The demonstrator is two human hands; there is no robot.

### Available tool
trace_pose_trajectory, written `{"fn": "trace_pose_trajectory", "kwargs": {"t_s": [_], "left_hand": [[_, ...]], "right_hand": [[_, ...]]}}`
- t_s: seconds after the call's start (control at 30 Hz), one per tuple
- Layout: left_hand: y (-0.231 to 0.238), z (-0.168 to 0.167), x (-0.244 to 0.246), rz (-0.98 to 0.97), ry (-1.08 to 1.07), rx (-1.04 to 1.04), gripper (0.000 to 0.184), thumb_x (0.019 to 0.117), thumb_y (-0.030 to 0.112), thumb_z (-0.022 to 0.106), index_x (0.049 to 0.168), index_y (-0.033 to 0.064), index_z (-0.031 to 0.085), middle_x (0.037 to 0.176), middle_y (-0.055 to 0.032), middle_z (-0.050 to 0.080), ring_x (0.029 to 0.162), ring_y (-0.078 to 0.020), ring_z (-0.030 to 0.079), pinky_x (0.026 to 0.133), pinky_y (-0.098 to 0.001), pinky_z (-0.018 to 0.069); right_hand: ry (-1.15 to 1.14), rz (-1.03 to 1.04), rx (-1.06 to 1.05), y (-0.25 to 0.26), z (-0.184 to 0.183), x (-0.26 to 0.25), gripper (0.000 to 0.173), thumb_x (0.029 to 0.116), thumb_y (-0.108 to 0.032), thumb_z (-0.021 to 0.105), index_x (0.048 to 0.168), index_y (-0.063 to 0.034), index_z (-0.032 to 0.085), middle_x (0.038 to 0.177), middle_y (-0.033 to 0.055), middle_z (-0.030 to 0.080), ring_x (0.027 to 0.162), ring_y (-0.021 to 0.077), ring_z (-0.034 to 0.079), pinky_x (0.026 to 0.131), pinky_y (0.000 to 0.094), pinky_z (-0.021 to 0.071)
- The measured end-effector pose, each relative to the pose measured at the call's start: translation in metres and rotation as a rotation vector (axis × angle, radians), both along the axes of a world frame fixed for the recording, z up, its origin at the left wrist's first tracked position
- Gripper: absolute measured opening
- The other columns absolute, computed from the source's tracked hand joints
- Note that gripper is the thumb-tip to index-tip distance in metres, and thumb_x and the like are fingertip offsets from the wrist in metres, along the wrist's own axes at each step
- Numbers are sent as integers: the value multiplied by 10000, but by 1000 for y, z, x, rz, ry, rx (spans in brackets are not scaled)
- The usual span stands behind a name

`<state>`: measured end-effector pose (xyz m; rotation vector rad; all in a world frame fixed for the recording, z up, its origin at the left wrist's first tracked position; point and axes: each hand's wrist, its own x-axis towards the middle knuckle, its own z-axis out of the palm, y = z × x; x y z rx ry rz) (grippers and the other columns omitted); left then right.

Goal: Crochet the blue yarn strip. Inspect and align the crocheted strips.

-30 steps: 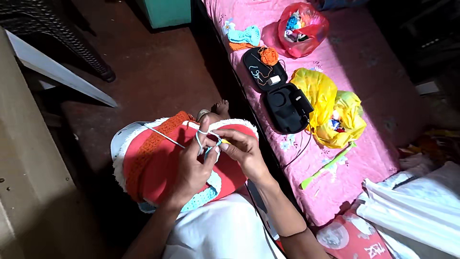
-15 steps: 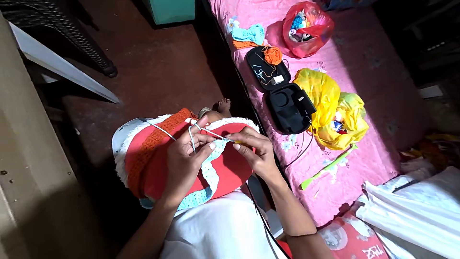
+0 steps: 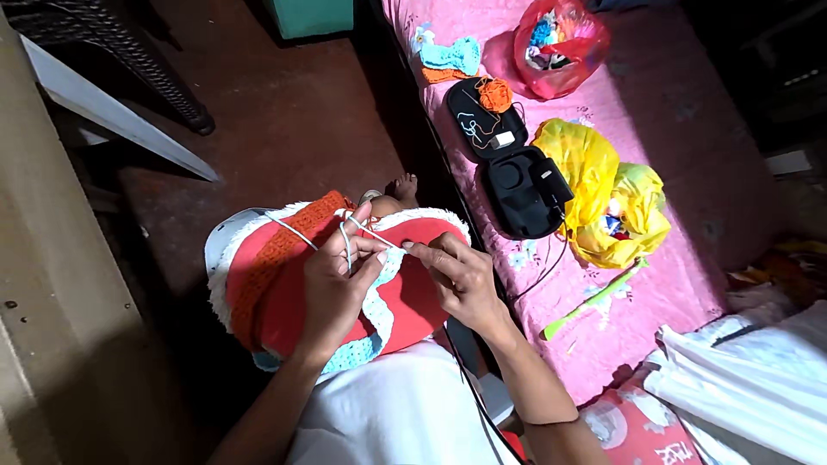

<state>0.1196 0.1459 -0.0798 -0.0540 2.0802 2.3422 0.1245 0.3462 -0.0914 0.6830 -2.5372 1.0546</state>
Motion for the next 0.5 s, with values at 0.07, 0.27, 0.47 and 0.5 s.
{"fn": "trace_pose_trajectory", "kwargs": {"t_s": [0.07,0.27,0.47,0.5], "left_hand": [[1,1,-1,-19,-54,11,680,822,-83,655,1476,30,507,934,-16,756,800,-77,711,743,-201,588],[8,-1,4,-106,-82,21,739,827,-52,646,1526,46,427,934,-14,746,808,-86,715,757,-212,596],[10,3,5,-93,-95,3,764,823,-47,685,1534,74,430,874,9,744,742,-73,705,700,-197,590],[10,3,4,-96,-108,5,765,823,-47,684,1533,78,429,850,11,739,717,-72,698,683,-197,586]], "right_hand": [[-129,-14,-99,-1,2,2,272,943,-47,574,1108,-73,788,808,59,647,694,97,599,630,244,508],[-843,49,-974,-13,6,0,196,938,21,587,1095,-6,702,906,19,689,614,-12,531,548,151,445],[-789,-27,-1067,-22,0,5,206,910,46,617,1082,-5,717,838,11,690,602,-29,515,543,135,417],[-764,-35,-1067,-24,-1,6,211,907,49,617,1084,-5,719,831,10,683,602,-31,512,543,134,417]]}}
